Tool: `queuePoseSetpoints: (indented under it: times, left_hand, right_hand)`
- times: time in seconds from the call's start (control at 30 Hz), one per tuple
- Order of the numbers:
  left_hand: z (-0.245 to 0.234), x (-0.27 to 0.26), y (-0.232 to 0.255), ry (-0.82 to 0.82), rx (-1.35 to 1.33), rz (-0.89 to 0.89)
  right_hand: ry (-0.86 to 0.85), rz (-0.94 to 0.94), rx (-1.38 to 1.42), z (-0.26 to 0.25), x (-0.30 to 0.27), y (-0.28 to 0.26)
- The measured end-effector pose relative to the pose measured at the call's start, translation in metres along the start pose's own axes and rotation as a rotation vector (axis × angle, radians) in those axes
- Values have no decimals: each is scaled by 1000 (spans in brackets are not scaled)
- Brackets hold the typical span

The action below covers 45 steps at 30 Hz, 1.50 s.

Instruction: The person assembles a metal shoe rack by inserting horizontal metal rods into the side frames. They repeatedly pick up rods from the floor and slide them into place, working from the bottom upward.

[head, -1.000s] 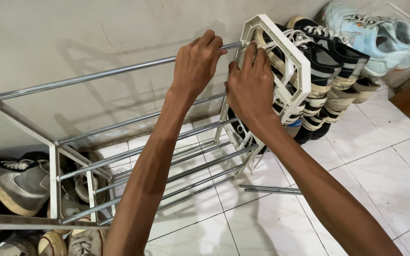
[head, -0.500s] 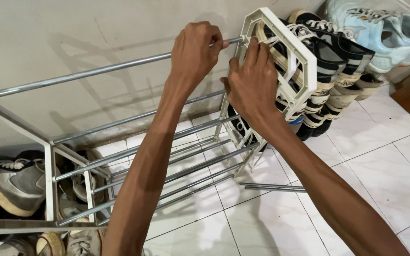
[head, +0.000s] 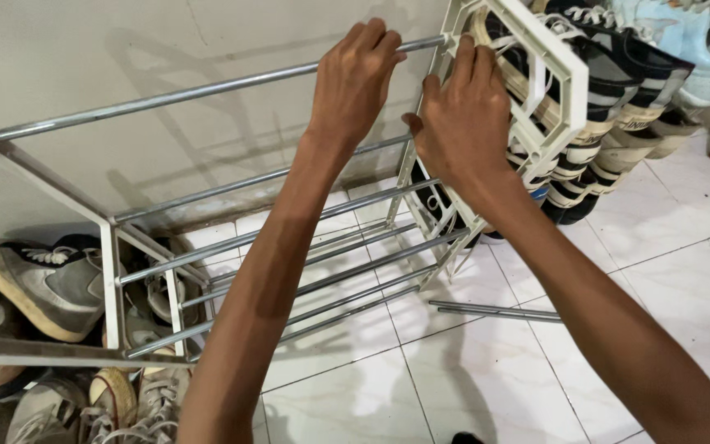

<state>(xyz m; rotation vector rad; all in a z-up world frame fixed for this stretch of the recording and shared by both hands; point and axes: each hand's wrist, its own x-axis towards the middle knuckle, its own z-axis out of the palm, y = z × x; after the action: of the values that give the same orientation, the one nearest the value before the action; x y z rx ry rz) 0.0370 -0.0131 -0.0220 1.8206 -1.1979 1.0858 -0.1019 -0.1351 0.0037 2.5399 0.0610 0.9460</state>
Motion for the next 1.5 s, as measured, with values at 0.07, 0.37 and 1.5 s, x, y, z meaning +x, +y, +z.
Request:
queuePoseSetpoints:
  times: [0.07,0.37,1.5]
  left_hand:
    - [2,0,2,18,-25,-21]
    - [-9,14,-1,5,-170,-82]
    - [-3,-10,32,136,170,69]
  right_hand:
    - [-12,8,20,-1,-2,0]
    - [-1,2,61,0,-3,3]
    - [50,6,160,2,-6,-5]
